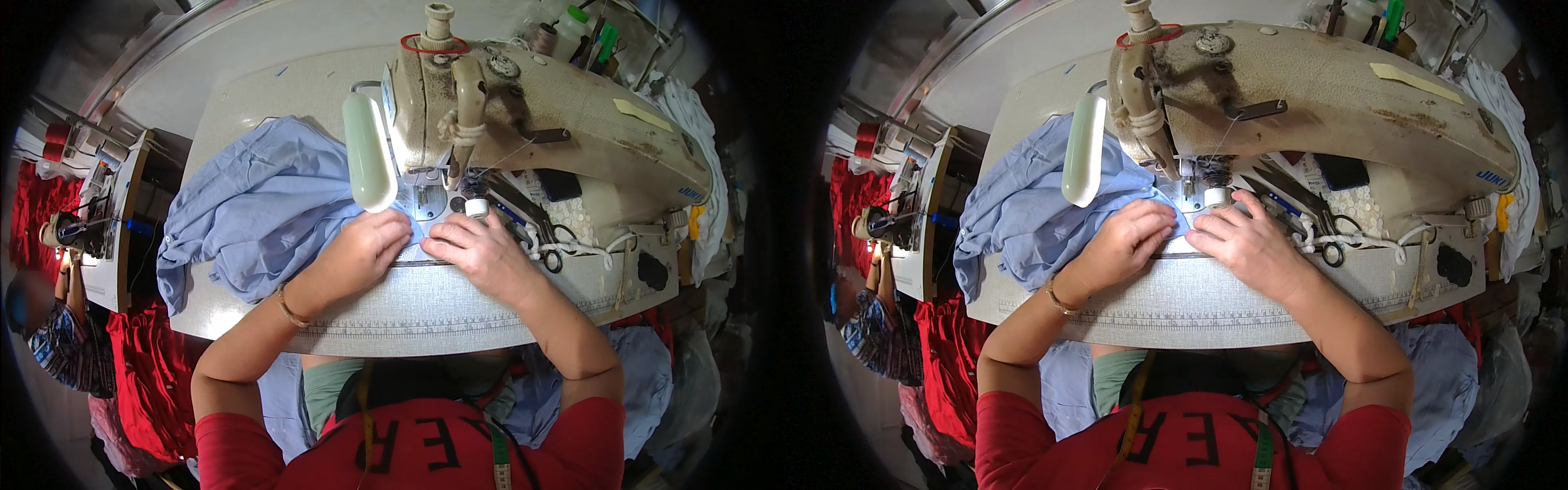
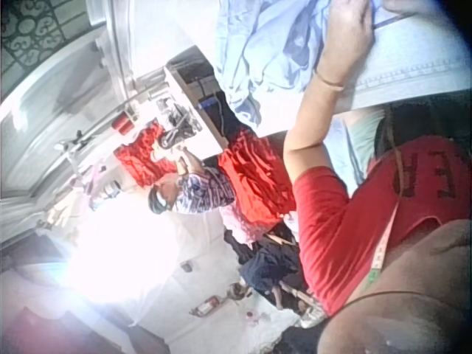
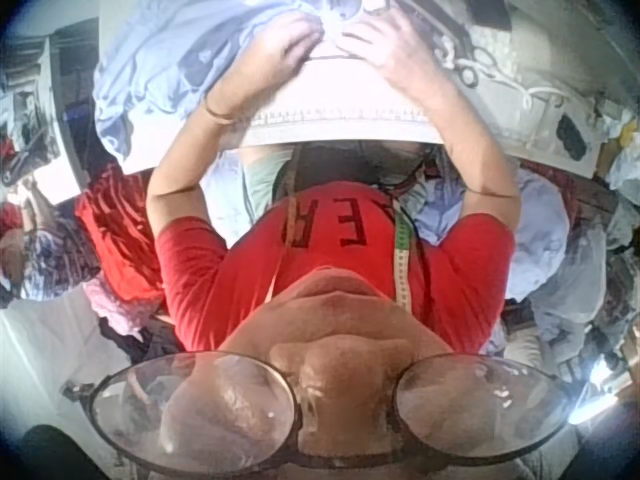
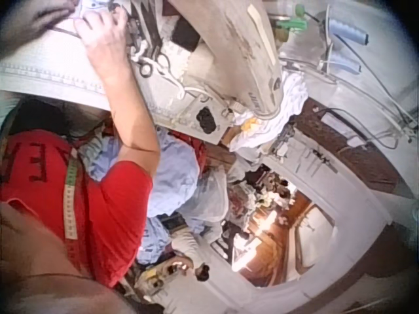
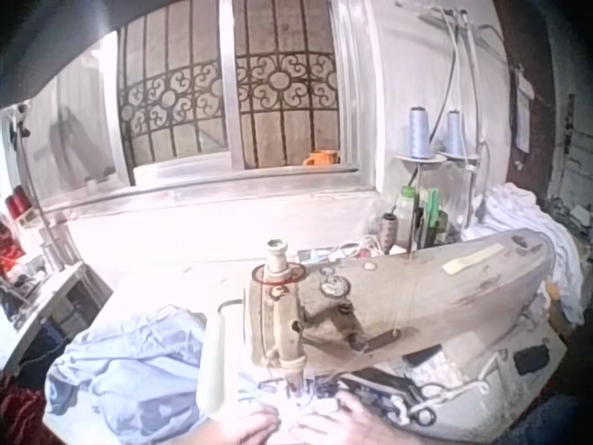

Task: The person picks up a light-colored button-down shirt, positions the collar area under the needle of an industrial sewing machine, and sews a section of the garment using a trimmer tool to cut threads.

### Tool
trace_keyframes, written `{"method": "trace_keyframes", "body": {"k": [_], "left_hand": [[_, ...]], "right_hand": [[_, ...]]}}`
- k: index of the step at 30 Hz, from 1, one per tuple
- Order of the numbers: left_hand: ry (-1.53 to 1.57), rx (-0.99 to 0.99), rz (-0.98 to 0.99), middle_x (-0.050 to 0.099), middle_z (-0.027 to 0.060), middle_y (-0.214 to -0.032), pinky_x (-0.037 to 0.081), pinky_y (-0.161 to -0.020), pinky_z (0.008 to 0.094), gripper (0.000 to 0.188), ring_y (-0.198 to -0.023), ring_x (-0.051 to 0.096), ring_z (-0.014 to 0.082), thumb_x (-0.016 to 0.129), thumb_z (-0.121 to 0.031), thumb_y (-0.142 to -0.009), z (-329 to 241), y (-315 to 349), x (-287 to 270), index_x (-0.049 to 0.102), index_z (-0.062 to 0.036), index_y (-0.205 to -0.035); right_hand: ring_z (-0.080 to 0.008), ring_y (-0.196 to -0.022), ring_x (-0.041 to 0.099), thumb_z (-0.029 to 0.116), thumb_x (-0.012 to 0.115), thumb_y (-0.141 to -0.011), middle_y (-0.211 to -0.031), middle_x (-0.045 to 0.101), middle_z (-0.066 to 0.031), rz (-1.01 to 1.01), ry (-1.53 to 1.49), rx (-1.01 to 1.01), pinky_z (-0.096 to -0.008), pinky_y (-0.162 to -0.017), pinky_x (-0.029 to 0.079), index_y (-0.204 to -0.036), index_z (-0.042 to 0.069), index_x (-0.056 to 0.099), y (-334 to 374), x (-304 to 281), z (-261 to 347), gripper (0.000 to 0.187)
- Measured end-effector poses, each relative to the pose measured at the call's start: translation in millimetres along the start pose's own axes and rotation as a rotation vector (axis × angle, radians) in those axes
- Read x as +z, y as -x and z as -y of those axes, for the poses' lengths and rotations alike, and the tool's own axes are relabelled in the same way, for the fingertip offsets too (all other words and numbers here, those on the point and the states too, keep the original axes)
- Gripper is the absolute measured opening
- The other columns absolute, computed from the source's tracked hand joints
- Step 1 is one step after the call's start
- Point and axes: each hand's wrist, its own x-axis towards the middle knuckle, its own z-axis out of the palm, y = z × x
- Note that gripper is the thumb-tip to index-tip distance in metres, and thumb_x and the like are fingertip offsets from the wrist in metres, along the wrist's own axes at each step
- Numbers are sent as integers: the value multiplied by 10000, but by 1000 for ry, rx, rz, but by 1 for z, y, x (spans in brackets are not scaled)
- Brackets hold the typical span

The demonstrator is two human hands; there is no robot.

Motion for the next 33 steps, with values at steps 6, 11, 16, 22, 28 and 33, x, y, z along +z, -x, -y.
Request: {"method": "trace_keyframes", "body": {"k": [6, 11, 16, 22, 28, 33], "left_hand": [[-115, -25, -29, 574, 145, -910, 467, -762, 357, 160, -880, 571, 309, 628, -49, -785, 2, -20, -4, 601, 17, -928], [-86, -60, 106, 549, 126, -841, 456, -737, 376, 123, -828, 549, 302, 638, -86, -774, 13, -27, -5, 588, -1, -848], [-68, -92, 99, 543, 120, -825, 450, -729, 380, 109, -812, 544, 302, 641, -88, -770, 13, -29, -2, 579, -13, -820], [-15, -121, 67, 553, 118, -833, 452, -741, 365, 111, -827, 554, 294, 645, -77, -757, 8, -30, -2, 582, -17, -825], [-22, -100, 59, 568, 111, -822, 455, -747, 355, 88, -830, 557, 285, 641, -76, -752, 15, -28, 5, 598, -14, -797], [-75, -147, 115, 573, 109, -819, 454, -758, 355, 86, -837, 558, 278, 628, -91, -757, 11, -32, 3, 610, -13, -790]], "right_hand": [[-181, -1031, 555, 131, 539, -787, -1040, 599, -25, 10, -31, -3, -453, -982, 332, -1003, 98, 634, 1, -1, -2, 239], [-201, -1064, 555, 115, 547, -791, -1070, 611, -38, 24, -91, 16, -469, -989, 326, -1019, 90, 639, 1, 1, -2, 248], [-210, -1104, 549, 114, 543, -796, -1092, 610, -34, 41, -81, 16, -477, -997, 318, -1013, 93, 644, 1, 0, -3, 240], [-212, -1130, 539, 116, 538, -800, -1109, 606, -24, 49, -74, 10, -483, -1006, 311, -1009, 97, 645, 1, 0, -2, 235], [-211, -1135, 528, 118, 534, -799, -1111, 600, -21, 56, -53, 17, -480, -1013, 308, -1016, 99, 641, 2, 0, -3, 243], [-207, -1127, 525, 117, 528, -797, -1102, 596, -21, 50, -52, -8, -472, -1014, 311, -1011, 98, 639, 2, 0, -3, 242]]}}
